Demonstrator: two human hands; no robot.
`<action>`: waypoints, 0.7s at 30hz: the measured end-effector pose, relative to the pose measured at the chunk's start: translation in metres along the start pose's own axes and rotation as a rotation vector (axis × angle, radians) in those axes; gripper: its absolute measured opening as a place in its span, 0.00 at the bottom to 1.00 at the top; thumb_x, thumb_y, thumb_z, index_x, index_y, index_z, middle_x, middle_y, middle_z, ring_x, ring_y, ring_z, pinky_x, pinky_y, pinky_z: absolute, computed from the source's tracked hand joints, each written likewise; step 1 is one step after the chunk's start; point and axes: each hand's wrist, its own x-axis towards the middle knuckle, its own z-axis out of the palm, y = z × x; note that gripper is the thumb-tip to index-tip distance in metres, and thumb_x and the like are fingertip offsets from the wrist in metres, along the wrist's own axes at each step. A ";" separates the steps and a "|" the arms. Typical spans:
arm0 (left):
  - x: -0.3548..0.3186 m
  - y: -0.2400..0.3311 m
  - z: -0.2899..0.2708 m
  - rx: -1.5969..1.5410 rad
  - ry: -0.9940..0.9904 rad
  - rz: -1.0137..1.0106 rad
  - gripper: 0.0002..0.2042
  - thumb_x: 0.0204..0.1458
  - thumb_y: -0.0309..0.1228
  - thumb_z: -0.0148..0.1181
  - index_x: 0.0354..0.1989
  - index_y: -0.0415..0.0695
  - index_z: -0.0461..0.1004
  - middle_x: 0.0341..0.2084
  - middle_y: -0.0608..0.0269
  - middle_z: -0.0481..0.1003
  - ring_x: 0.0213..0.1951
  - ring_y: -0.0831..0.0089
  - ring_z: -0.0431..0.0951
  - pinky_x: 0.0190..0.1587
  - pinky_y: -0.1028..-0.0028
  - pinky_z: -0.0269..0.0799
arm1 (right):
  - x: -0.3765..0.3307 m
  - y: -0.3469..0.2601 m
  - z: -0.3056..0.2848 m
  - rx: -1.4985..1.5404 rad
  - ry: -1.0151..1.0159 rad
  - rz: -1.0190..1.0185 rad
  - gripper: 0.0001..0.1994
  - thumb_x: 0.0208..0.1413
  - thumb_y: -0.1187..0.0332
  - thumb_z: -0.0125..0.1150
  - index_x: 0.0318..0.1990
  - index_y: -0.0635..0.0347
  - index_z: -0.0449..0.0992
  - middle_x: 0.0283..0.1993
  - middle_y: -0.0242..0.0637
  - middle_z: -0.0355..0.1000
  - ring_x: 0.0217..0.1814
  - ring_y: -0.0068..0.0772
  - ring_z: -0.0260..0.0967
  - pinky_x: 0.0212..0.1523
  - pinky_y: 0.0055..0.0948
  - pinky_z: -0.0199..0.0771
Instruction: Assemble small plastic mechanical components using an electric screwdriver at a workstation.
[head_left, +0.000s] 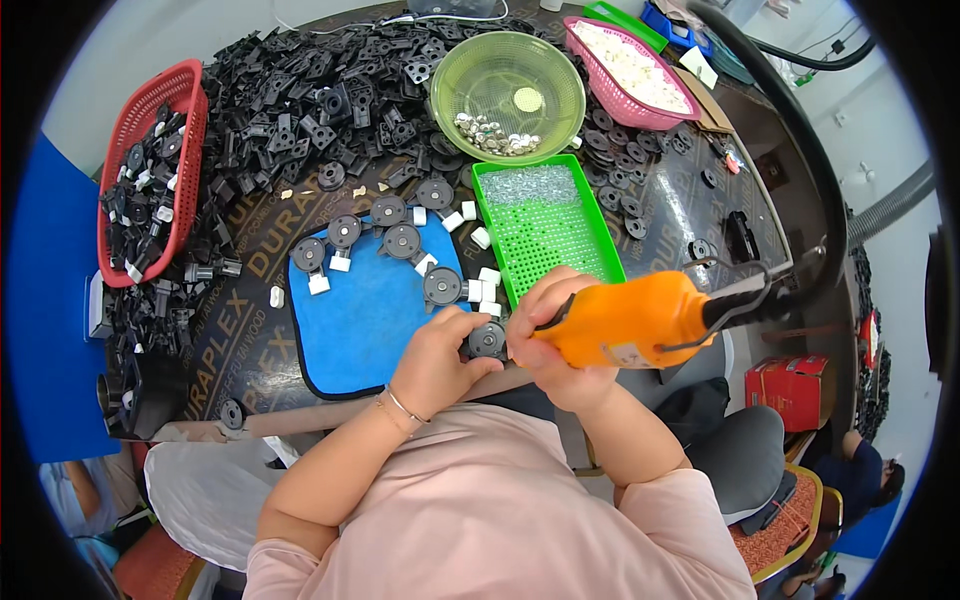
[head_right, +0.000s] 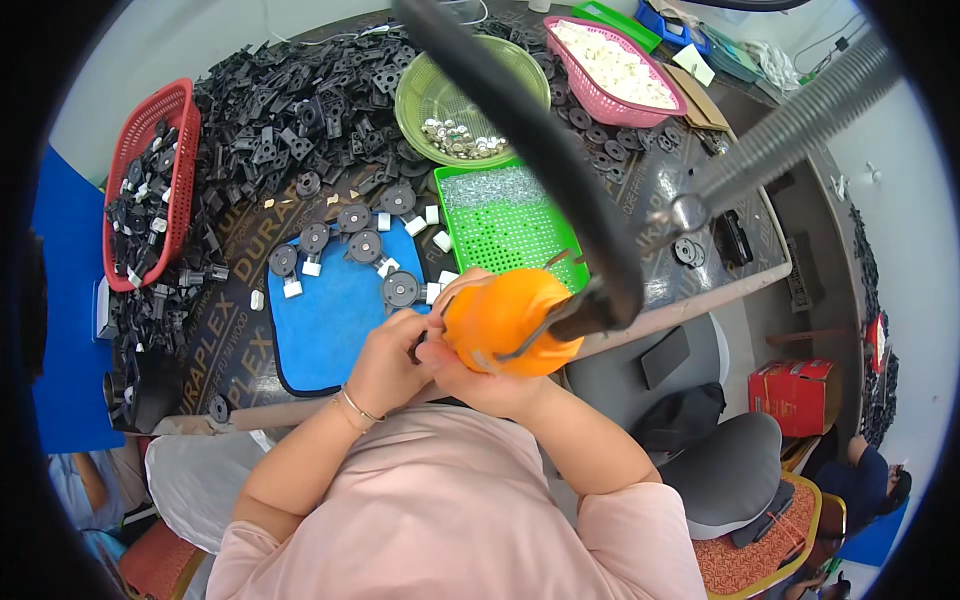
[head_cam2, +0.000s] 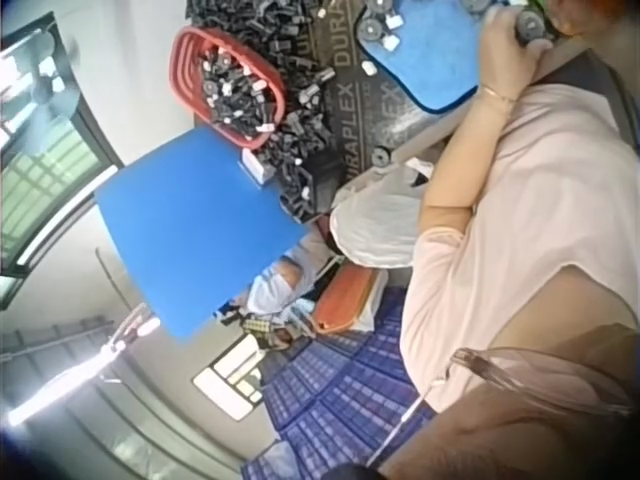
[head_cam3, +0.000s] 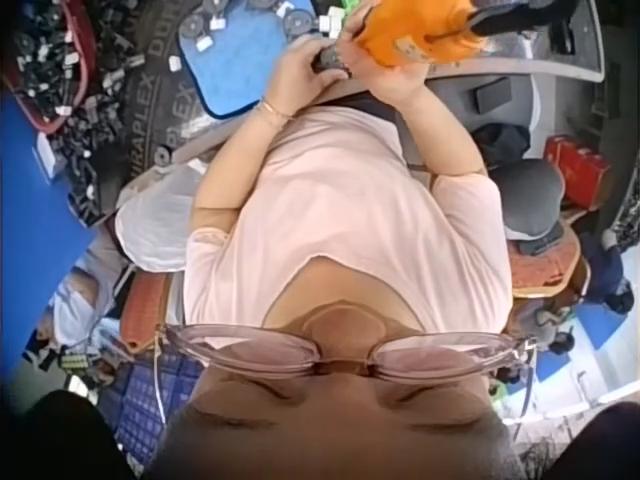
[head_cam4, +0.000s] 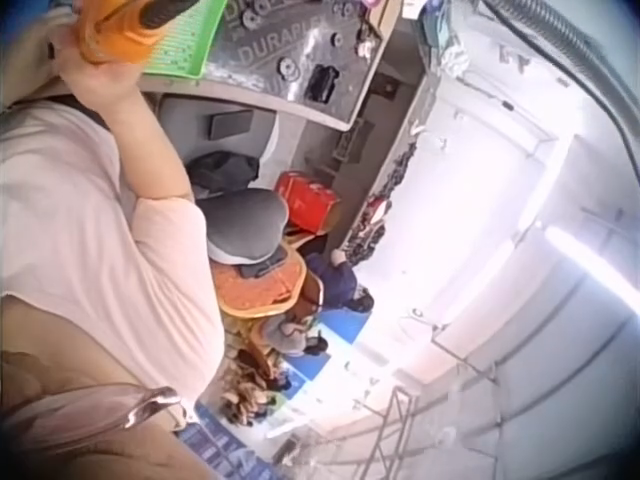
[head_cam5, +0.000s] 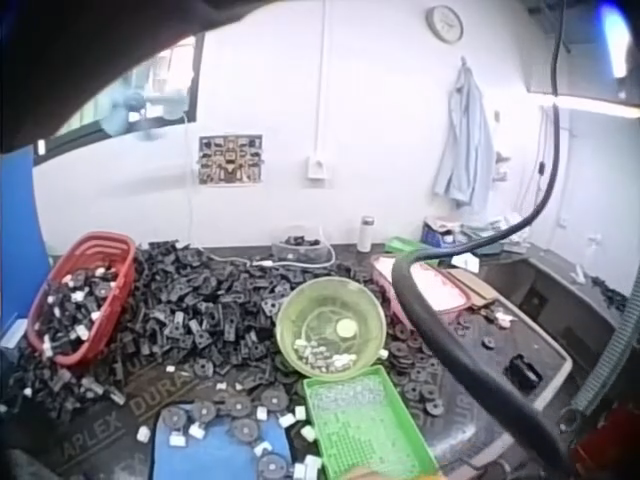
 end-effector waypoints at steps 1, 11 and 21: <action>0.000 0.000 0.000 -0.001 0.000 0.001 0.23 0.33 0.28 0.72 0.42 0.39 0.73 0.30 0.56 0.71 0.26 0.63 0.73 0.28 0.71 0.71 | 0.001 0.000 0.001 -0.018 -0.033 -0.010 0.13 0.47 0.78 0.62 0.37 0.62 0.64 0.33 0.39 0.63 0.24 0.28 0.66 0.25 0.23 0.69; 0.000 0.010 0.001 -0.042 -0.045 -0.093 0.22 0.35 0.27 0.71 0.43 0.38 0.73 0.27 0.56 0.70 0.20 0.66 0.71 0.24 0.71 0.68 | 0.011 -0.004 -0.016 0.179 0.063 -0.143 0.15 0.50 0.69 0.63 0.40 0.64 0.65 0.39 0.42 0.62 0.24 0.28 0.67 0.24 0.22 0.69; -0.003 0.011 0.002 -0.053 -0.008 -0.110 0.23 0.35 0.26 0.70 0.44 0.37 0.73 0.26 0.57 0.69 0.20 0.68 0.71 0.24 0.72 0.68 | -0.002 0.012 -0.048 0.020 0.291 -0.008 0.14 0.51 0.73 0.60 0.43 0.64 0.64 0.38 0.39 0.61 0.23 0.26 0.65 0.25 0.24 0.67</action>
